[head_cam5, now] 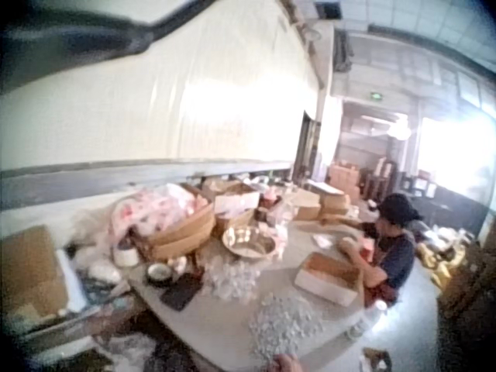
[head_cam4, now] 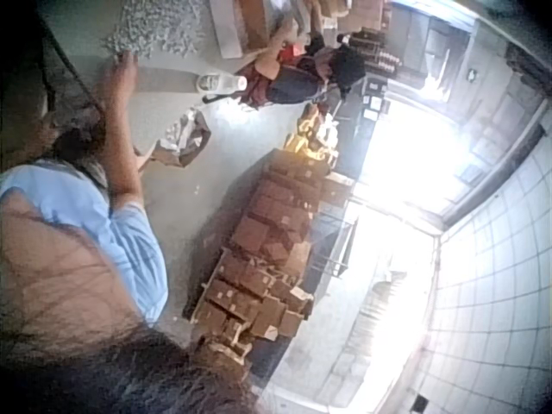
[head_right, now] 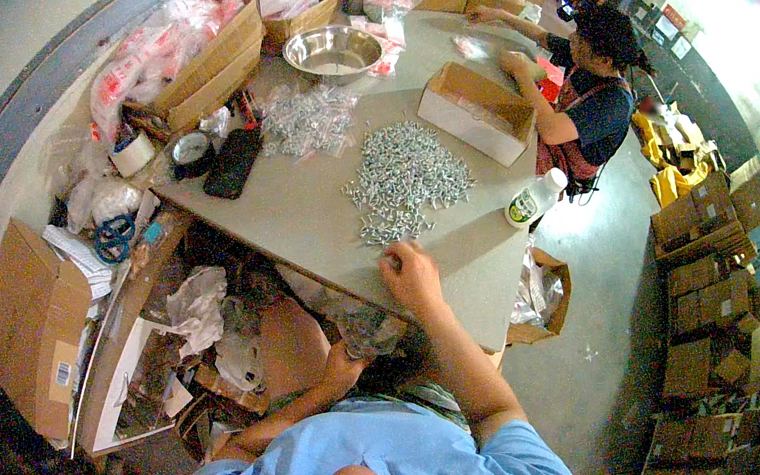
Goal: The person sorts small metal parts from a pile on a table into plastic bags by hand and places the bags into a box.
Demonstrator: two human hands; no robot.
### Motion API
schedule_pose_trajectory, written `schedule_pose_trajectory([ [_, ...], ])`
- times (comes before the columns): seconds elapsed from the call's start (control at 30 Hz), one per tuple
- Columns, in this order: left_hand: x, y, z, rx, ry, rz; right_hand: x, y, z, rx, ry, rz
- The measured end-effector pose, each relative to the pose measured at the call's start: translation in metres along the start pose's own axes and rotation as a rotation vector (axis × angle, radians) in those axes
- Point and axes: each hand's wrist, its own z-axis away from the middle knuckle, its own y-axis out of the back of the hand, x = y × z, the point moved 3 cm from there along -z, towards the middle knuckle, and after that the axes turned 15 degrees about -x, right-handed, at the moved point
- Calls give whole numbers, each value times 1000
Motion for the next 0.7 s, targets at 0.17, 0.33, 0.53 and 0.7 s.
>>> schedule_pose_trajectory([
  [0.17, 21, 5, 2, 2, 58, -95, 8, -8, -23, 81, -42, 198],
  [0.33, 25, 6, 5, -10, 70, -66, 8, -12, -21, 44, -76, 247],
  [0.53, 17, 3, 4, -2, 45, -34, 7, -11, 16, -14, -19, 199],
  [0.7, -3, 1, -4, -8, -26, -92, -4, -6, 45, -249, 114, 78],
])
